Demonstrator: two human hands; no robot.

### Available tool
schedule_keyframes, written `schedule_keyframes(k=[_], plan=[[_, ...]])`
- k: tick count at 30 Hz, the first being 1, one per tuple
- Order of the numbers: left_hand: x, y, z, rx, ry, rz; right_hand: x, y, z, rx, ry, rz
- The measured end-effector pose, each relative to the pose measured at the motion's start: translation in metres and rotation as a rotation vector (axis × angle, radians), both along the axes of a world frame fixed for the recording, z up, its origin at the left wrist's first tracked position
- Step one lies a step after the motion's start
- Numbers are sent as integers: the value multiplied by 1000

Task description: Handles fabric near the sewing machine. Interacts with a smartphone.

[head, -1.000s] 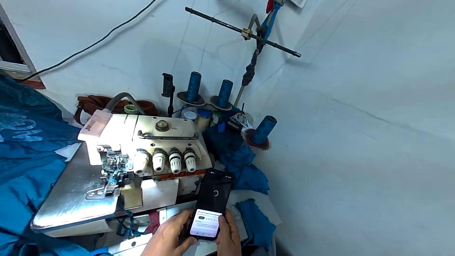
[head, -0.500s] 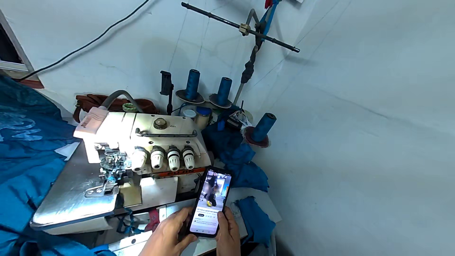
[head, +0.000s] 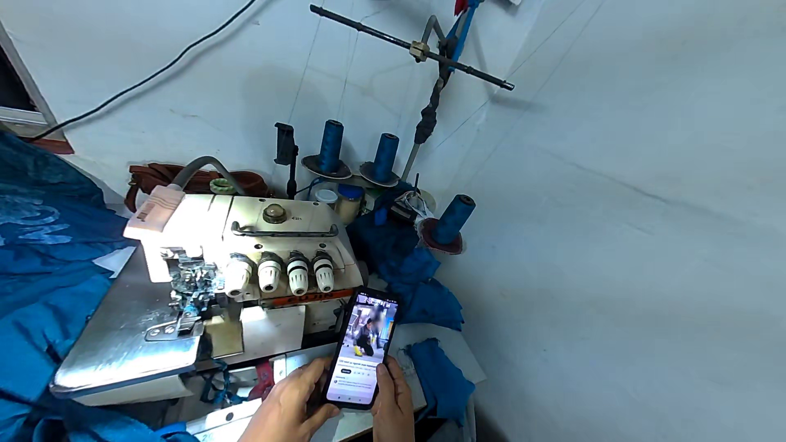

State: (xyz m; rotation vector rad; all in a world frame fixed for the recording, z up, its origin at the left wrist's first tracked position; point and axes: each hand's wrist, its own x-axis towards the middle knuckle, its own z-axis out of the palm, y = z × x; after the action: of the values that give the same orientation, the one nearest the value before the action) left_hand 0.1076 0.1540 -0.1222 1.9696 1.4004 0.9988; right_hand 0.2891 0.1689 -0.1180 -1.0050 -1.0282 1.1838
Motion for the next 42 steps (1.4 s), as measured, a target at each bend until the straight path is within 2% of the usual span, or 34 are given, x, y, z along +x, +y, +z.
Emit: schedule_keyframes(k=[42], plan=[[0,-1,3,2,-5,-10,1,-2,0,0,8,-7]])
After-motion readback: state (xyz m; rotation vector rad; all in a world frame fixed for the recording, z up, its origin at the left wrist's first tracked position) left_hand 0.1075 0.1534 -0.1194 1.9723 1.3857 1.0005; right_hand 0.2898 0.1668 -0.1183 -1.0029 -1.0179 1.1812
